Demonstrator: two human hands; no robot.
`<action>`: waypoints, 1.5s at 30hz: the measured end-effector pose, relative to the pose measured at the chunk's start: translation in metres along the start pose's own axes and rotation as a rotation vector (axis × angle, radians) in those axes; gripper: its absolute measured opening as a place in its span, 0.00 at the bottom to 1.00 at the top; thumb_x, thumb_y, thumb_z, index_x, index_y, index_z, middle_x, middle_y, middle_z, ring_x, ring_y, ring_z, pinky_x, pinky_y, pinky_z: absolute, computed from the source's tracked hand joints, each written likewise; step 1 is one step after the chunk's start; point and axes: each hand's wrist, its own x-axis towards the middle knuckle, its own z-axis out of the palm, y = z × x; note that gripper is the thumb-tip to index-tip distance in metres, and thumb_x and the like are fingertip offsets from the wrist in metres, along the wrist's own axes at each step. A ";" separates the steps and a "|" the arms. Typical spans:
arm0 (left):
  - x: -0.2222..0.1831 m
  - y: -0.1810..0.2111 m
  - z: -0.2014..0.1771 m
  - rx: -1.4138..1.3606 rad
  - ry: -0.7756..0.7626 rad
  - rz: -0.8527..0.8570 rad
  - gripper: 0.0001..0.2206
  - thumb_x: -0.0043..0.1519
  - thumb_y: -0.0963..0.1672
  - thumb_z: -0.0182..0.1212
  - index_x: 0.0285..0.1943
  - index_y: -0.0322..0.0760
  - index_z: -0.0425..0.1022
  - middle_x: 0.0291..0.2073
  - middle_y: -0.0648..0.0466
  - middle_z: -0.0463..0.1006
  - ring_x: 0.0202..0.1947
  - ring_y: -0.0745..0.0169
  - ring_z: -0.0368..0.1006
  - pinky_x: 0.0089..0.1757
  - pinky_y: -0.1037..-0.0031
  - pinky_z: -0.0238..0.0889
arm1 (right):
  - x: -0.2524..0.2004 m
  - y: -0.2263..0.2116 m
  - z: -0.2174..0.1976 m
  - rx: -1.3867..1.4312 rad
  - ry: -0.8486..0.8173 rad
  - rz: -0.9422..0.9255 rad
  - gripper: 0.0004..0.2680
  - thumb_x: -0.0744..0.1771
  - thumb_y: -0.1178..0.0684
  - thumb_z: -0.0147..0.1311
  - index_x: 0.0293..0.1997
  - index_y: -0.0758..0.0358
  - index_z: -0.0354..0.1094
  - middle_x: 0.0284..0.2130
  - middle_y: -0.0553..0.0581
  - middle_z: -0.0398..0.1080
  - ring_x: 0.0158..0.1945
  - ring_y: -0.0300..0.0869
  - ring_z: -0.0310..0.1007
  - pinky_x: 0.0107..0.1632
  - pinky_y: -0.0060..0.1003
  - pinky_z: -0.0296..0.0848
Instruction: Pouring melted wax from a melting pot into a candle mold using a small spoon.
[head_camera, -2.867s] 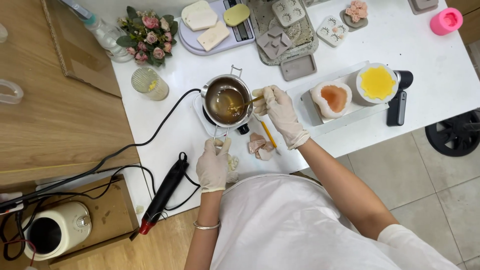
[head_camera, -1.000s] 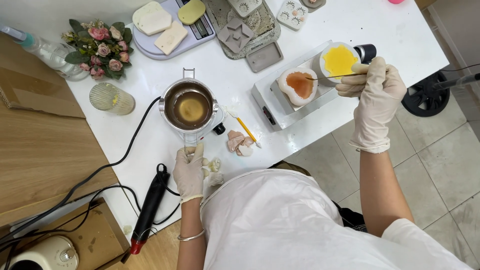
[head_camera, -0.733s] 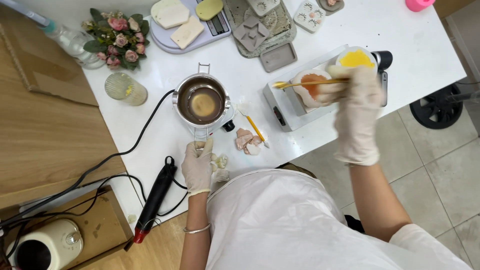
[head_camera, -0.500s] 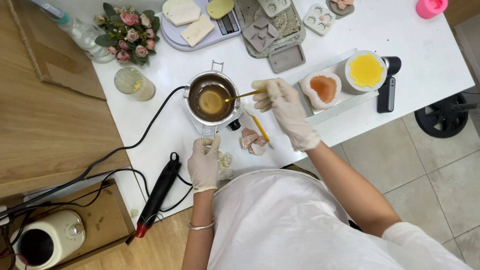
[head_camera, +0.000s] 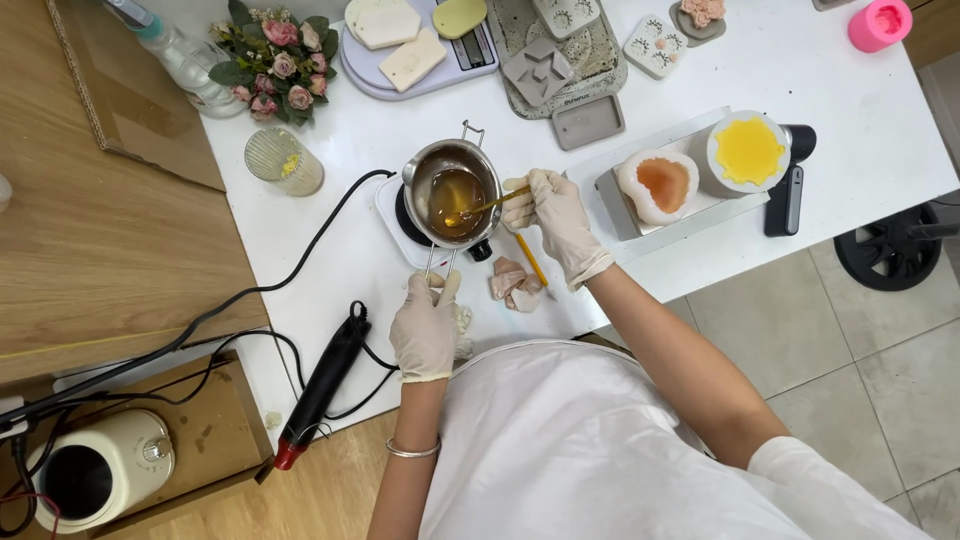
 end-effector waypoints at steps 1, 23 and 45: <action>0.000 0.002 -0.002 0.001 -0.001 0.000 0.15 0.65 0.54 0.57 0.47 0.42 0.68 0.30 0.51 0.82 0.32 0.46 0.79 0.37 0.59 0.68 | -0.002 0.000 0.000 0.000 0.001 0.001 0.15 0.73 0.47 0.39 0.45 0.73 0.68 0.27 0.61 0.75 0.25 0.42 0.75 0.30 0.32 0.76; 0.002 0.001 -0.011 -0.533 -0.062 -0.223 0.15 0.61 0.51 0.66 0.42 0.35 0.75 0.22 0.54 0.77 0.19 0.70 0.68 0.25 0.76 0.62 | -0.082 -0.123 -0.045 0.201 0.115 -0.108 0.14 0.74 0.53 0.39 0.46 0.76 0.71 0.28 0.63 0.75 0.26 0.43 0.73 0.30 0.34 0.74; 0.002 0.010 -0.019 -0.543 -0.087 -0.241 0.14 0.63 0.49 0.64 0.43 0.34 0.73 0.23 0.54 0.77 0.16 0.73 0.65 0.22 0.78 0.60 | -0.116 -0.143 -0.149 -0.114 0.399 -0.458 0.15 0.77 0.49 0.41 0.46 0.75 0.68 0.31 0.66 0.76 0.29 0.45 0.78 0.32 0.36 0.80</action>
